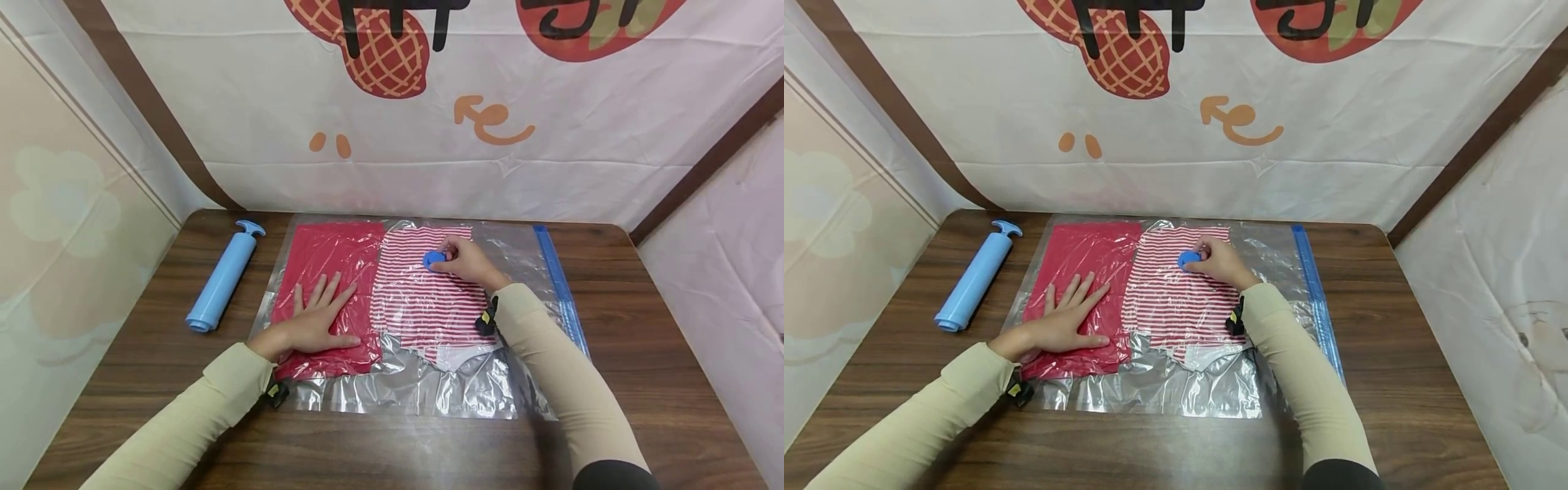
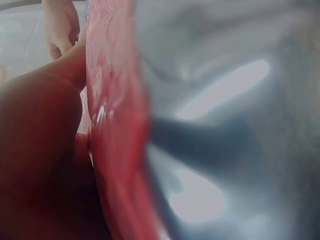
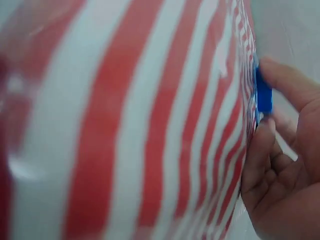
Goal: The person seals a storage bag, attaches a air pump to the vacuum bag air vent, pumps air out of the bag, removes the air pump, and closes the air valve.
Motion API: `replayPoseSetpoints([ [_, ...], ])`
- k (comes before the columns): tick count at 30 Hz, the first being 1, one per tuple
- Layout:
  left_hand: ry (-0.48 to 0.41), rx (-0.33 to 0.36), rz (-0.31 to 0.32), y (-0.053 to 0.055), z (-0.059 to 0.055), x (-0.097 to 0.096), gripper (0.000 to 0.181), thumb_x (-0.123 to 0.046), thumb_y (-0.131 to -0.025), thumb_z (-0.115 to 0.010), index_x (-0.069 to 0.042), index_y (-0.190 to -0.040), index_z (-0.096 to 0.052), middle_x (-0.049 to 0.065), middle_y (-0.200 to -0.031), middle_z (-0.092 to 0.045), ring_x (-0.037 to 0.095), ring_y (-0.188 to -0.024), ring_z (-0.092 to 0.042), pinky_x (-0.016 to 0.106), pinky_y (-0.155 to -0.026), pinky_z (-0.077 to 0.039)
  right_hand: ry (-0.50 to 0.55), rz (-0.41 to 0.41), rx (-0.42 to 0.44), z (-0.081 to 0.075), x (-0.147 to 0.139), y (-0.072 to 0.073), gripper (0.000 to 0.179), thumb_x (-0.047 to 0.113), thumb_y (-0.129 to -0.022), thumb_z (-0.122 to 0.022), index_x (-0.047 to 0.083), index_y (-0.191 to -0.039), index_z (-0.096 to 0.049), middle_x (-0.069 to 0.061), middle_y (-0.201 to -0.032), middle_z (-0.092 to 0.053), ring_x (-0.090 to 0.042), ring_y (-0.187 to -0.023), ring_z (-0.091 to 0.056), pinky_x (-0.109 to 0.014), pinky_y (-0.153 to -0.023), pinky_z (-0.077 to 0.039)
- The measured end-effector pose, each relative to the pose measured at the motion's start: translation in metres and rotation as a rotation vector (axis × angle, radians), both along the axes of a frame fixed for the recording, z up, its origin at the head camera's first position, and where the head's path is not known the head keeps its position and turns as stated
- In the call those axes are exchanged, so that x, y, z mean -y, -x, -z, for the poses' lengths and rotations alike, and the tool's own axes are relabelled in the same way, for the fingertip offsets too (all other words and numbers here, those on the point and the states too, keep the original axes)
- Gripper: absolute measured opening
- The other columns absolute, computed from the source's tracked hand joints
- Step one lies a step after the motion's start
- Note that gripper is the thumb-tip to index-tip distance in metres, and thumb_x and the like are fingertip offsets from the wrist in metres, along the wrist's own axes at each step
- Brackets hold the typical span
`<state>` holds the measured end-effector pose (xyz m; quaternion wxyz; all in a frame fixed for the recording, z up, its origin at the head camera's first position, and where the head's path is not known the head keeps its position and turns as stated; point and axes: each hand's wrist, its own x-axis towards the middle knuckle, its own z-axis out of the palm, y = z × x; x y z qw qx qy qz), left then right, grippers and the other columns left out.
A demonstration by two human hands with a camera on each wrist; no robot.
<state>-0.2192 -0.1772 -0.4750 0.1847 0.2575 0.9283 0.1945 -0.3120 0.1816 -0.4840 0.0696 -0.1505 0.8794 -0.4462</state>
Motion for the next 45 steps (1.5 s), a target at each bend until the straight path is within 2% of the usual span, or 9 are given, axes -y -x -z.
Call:
replayPoseSetpoints([
  [5,0.010,0.002,0.000,-0.001,-0.002,-0.001,0.111,-0.066,-0.086,-0.069,-0.015,-0.165,-0.010,0.021,-0.168,0.012,0.047,-0.151,0.017,0.071,-0.109,0.024,0.057,-0.045,0.036,-0.002,-0.004,0.001,0.034,0.008,-0.089,-0.077,0.000,-0.120,-0.067,-0.004,-0.084,-0.051,-0.017,-0.073,-0.045,-0.030,-0.068,-0.038],
  [9,-0.004,0.004,0.003,0.000,-0.001,0.000,0.112,-0.067,-0.085,-0.069,-0.014,-0.165,-0.010,0.022,-0.168,0.011,0.048,-0.151,0.017,0.071,-0.108,0.024,0.039,-0.033,0.057,-0.004,-0.004,0.001,0.026,0.010,-0.090,-0.078,0.002,-0.113,-0.069,-0.004,-0.085,-0.051,-0.017,-0.074,-0.045,-0.030,-0.069,-0.038],
  [15,-0.005,0.006,0.003,0.002,0.004,0.001,0.113,-0.071,-0.084,-0.067,-0.017,-0.165,-0.009,0.019,-0.168,0.013,0.046,-0.151,0.019,0.069,-0.108,0.026,0.005,-0.013,0.013,-0.007,0.001,0.000,0.022,0.010,-0.086,-0.083,0.003,-0.101,-0.069,-0.003,-0.077,-0.051,-0.016,-0.069,-0.044,-0.029,-0.066,-0.037],
  [21,0.004,0.004,0.001,0.000,-0.001,-0.001,0.112,-0.067,-0.086,-0.069,-0.016,-0.165,-0.009,0.020,-0.168,0.012,0.047,-0.151,0.018,0.071,-0.109,0.024,-0.047,0.026,-0.013,-0.007,0.005,0.000,0.028,0.013,-0.084,-0.085,0.004,-0.089,-0.060,-0.001,-0.074,-0.048,-0.016,-0.068,-0.043,-0.030,-0.066,-0.036],
  [27,0.037,0.012,-0.011,0.000,-0.004,-0.001,0.110,-0.063,-0.087,-0.070,-0.015,-0.165,-0.009,0.020,-0.168,0.012,0.047,-0.151,0.017,0.071,-0.109,0.023,-0.136,0.068,-0.023,-0.010,0.011,-0.001,0.033,0.019,-0.085,-0.085,0.004,-0.091,-0.056,-0.002,-0.076,-0.049,-0.016,-0.069,-0.043,-0.030,-0.064,-0.037],
  [33,0.064,0.007,-0.017,0.002,-0.004,-0.001,0.111,-0.066,-0.086,-0.069,-0.017,-0.165,-0.010,0.019,-0.169,0.010,0.046,-0.152,0.016,0.072,-0.109,0.022,-0.223,0.092,-0.017,-0.010,0.016,-0.003,0.036,0.026,-0.087,-0.083,0.005,-0.098,-0.056,-0.004,-0.080,-0.053,-0.017,-0.070,-0.046,-0.030,-0.064,-0.039],
  [37,0.097,-0.006,-0.022,0.003,-0.007,-0.003,0.110,-0.069,-0.084,-0.069,-0.017,-0.164,-0.015,0.020,-0.169,0.004,0.047,-0.152,0.009,0.075,-0.111,0.014,-0.235,0.068,-0.016,-0.010,0.014,-0.002,0.037,0.027,-0.087,-0.083,0.005,-0.101,-0.056,-0.004,-0.081,-0.053,-0.018,-0.071,-0.046,-0.031,-0.065,-0.039],
  [41,0.149,-0.018,-0.015,0.008,-0.018,-0.008,0.108,-0.069,-0.082,-0.071,-0.015,-0.162,-0.023,0.023,-0.168,-0.006,0.050,-0.152,-0.001,0.080,-0.111,0.002,-0.240,0.037,-0.002,-0.013,0.012,-0.002,0.039,0.028,-0.087,-0.083,0.005,-0.105,-0.058,-0.006,-0.083,-0.054,-0.018,-0.073,-0.048,-0.031,-0.066,-0.040],
  [45,0.188,0.011,0.007,0.017,-0.031,-0.010,0.101,-0.066,-0.083,-0.071,-0.015,-0.160,-0.030,0.023,-0.165,-0.013,0.051,-0.151,-0.008,0.082,-0.110,-0.007,-0.247,0.037,0.020,-0.020,0.006,-0.002,0.036,0.032,-0.094,-0.075,0.003,-0.111,-0.061,-0.009,-0.090,-0.061,-0.019,-0.077,-0.053,-0.031,-0.068,-0.044],
])
